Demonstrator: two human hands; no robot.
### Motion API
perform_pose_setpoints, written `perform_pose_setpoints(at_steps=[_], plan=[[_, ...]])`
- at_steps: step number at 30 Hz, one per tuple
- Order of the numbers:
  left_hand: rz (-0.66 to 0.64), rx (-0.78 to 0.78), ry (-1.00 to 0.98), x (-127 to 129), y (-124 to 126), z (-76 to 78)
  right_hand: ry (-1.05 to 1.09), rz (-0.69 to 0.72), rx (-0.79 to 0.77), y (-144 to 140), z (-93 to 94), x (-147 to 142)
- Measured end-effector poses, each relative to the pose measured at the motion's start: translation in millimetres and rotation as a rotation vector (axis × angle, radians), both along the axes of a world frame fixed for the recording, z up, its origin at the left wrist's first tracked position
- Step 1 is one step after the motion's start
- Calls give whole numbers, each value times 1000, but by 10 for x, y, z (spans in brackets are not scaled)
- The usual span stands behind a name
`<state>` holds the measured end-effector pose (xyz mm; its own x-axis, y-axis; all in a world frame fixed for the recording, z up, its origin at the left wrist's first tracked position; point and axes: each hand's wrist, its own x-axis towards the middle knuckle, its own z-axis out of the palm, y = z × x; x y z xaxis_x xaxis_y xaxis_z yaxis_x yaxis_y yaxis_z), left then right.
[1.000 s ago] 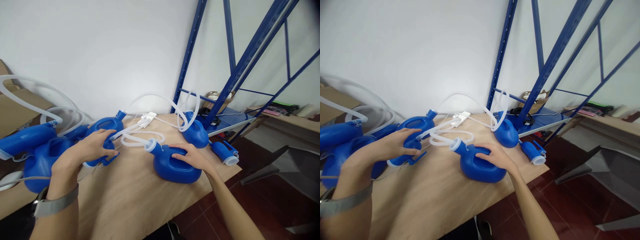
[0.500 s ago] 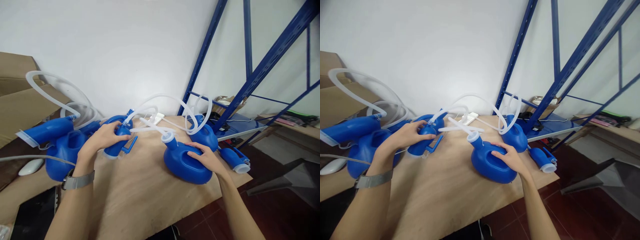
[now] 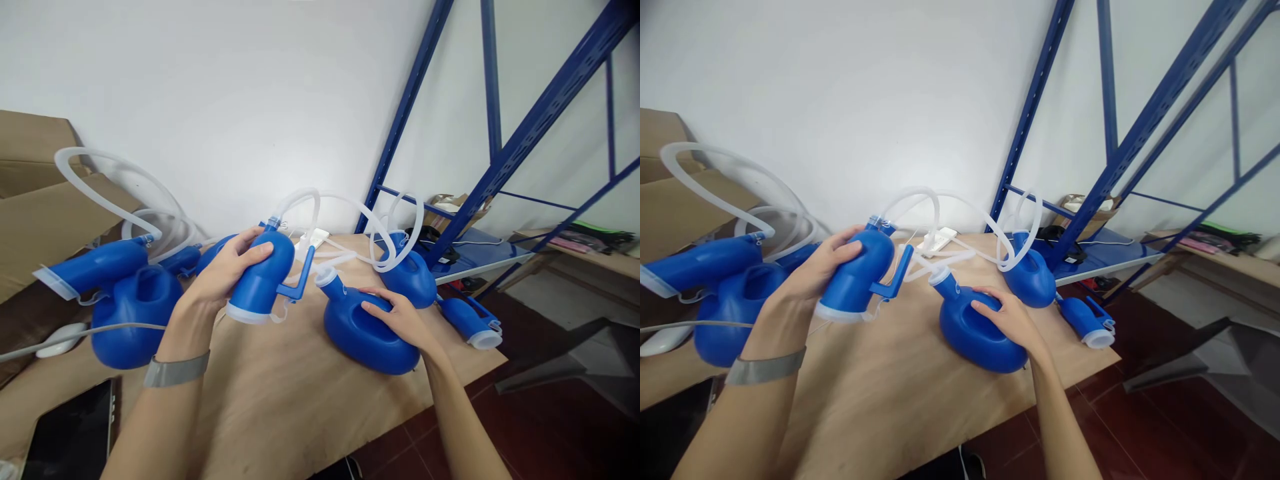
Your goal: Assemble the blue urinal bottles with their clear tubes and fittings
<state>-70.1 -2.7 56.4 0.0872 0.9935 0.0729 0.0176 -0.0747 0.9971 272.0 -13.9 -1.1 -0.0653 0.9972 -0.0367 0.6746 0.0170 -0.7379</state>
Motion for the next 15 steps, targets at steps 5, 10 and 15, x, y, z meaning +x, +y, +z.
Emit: perform_pose_setpoints(at_steps=[5, 10, 15], plan=[[-241, 167, 212, 82, -169, 102, 115, -77, -21, -159, -26, -144], [-405, 405, 720, 539, -245, 24, 259, -144, -89, -293, -121, -224], [-370, 387, 771, 1082, -333, -190, 272, -202, -46, -374, -207, -259]])
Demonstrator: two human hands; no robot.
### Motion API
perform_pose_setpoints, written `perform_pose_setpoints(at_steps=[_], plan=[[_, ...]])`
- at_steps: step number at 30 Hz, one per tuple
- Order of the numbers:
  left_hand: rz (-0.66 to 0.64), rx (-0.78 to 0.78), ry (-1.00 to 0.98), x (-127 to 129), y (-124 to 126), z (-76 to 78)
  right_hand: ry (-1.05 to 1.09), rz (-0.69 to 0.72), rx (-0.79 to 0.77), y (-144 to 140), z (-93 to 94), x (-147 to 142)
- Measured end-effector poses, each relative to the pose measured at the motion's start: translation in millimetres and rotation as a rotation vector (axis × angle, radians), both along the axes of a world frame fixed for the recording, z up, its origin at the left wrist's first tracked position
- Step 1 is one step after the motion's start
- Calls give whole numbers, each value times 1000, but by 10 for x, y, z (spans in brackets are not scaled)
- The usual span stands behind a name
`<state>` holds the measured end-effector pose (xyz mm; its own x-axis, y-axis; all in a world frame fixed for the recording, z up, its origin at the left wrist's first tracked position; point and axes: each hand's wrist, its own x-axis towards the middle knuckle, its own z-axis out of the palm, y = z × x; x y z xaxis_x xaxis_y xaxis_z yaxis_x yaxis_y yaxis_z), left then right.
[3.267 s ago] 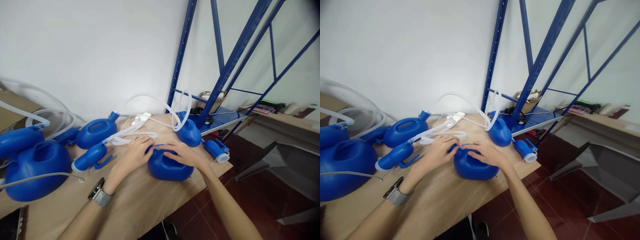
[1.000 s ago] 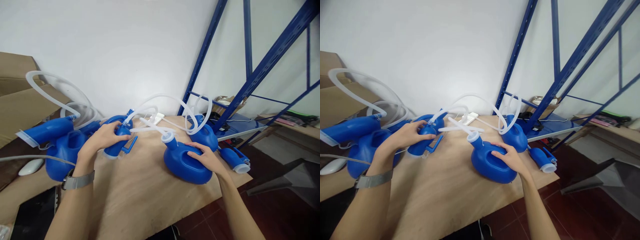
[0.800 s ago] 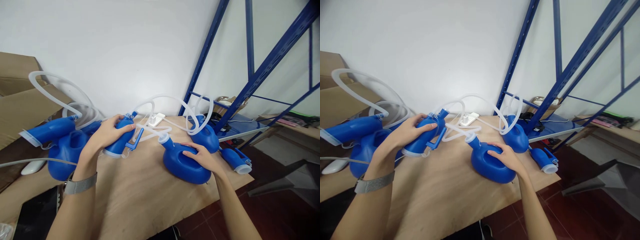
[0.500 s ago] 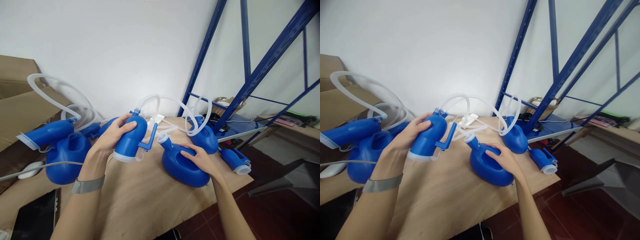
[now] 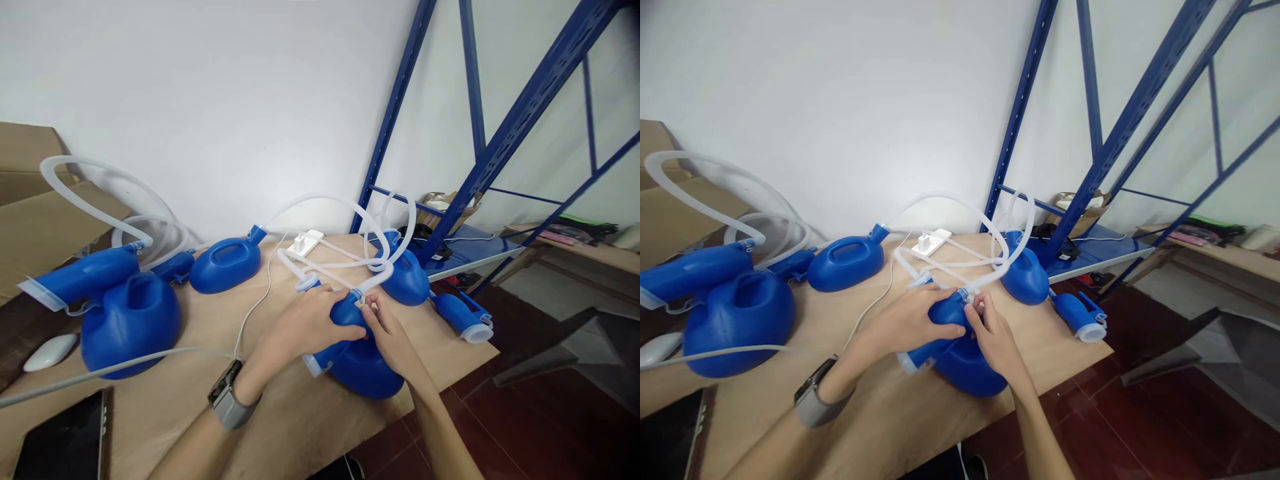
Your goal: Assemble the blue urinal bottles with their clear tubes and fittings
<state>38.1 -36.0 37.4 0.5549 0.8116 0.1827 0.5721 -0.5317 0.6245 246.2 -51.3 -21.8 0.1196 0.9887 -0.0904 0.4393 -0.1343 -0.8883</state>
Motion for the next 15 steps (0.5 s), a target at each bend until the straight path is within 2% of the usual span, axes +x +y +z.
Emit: perform_pose_setpoints(at_steps=[2, 5, 8, 11, 13, 15], plan=[[107, 25, -26, 119, -54, -37, -49, -26, 22, -44, -9, -12], [222, 56, -17, 166, -107, 1, -179, -12, 83, -139, -7, -43], [261, 12, -18, 119, -120, 111, -347, 62, 147, -264, 1, -100], [303, -1, -31, 102, -162, 199, -403, 157, 179, -385, 2, -151], [378, 56, 4, 141, -221, 208, -417, 174, 172, -453, -2, -166], [430, 197, -8, 201, -275, 173, -411, 143, 193, -510, -6, -167]])
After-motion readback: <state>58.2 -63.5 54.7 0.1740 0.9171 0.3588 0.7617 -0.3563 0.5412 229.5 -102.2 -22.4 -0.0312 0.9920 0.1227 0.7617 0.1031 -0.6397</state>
